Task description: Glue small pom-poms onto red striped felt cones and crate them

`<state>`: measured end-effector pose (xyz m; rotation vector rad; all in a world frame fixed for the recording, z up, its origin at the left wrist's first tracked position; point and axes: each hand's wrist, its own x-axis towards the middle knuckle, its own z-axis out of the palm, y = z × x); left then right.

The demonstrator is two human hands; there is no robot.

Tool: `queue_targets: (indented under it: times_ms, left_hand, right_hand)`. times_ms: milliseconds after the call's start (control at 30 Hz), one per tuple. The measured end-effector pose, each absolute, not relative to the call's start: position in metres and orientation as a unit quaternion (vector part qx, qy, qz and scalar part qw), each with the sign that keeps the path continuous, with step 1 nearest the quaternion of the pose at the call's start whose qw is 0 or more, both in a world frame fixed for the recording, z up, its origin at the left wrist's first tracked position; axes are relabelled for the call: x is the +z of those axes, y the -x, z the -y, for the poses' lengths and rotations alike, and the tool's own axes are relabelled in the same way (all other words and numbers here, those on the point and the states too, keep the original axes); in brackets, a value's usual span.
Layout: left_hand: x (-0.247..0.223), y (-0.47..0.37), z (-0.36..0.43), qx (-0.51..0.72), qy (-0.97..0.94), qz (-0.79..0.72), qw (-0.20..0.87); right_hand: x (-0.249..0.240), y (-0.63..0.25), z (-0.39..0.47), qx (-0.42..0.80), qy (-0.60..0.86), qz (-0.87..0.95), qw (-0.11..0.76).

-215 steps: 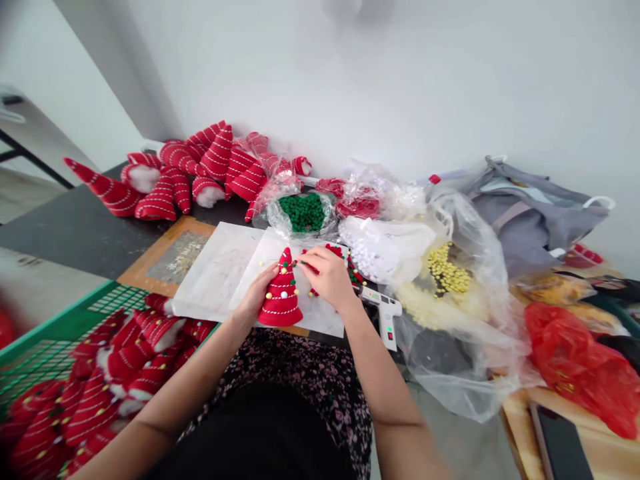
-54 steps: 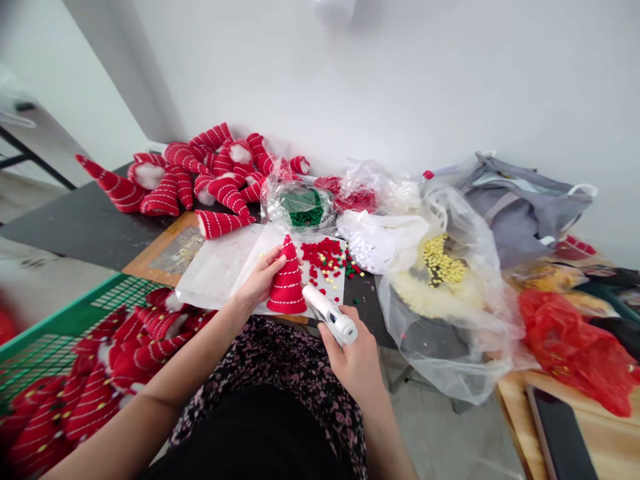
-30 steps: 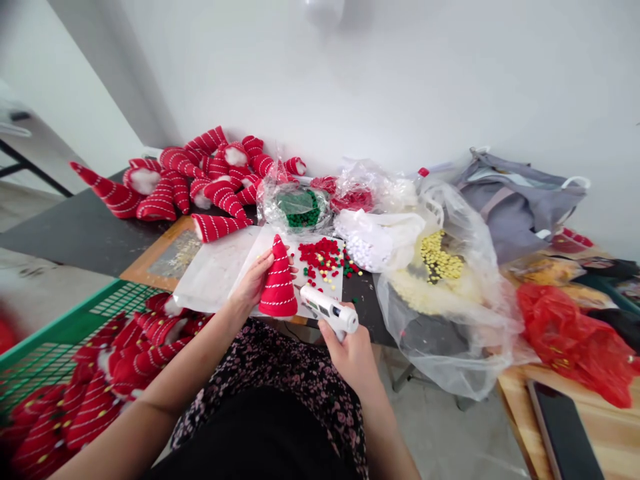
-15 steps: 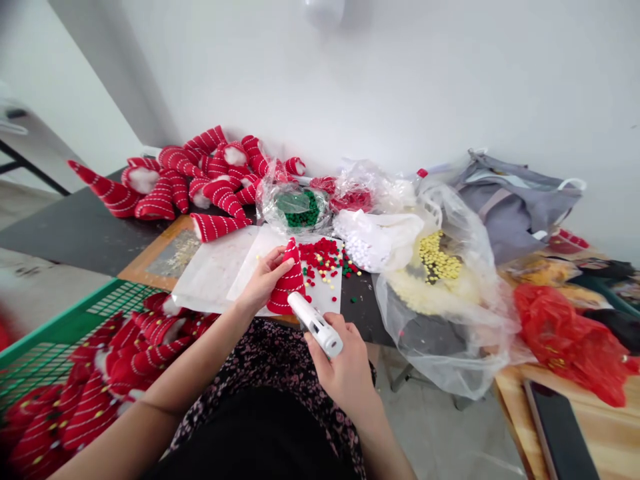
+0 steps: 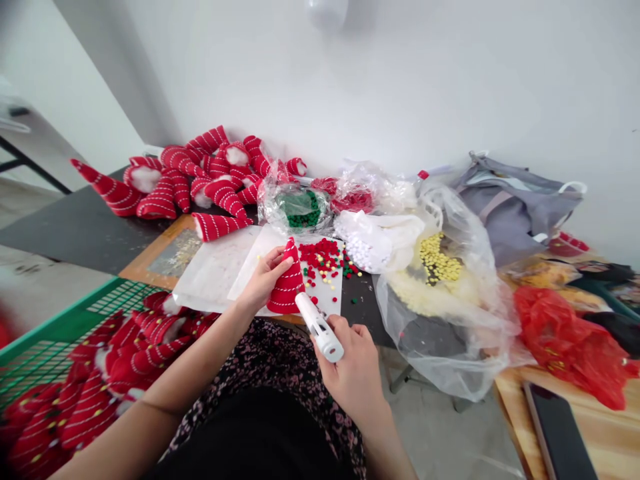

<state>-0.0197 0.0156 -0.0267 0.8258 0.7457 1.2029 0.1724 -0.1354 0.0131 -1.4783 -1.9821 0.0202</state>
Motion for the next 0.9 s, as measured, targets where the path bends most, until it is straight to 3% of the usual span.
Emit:
queue_targets:
  times_ms: [433, 800, 900]
  left_hand:
    - [-0.026, 0.019, -0.013, 0.544, -0.37, -0.314, 0.684]
    - [-0.031, 0.024, -0.014, 0.55, -0.314, -0.315, 0.706]
    - [-0.035, 0.029, -0.017, 0.553, -0.271, -0.31, 0.724]
  right_hand:
    - [0.012, -0.16, 0.118, 0.101, 0.577, 0.713, 0.386]
    - [0.008, -0.171, 0.12, 0.034, 0.584, 0.724, 0.367]
    - [0.006, -0.172, 0.12, 0.114, 0.604, 0.674, 0.409]
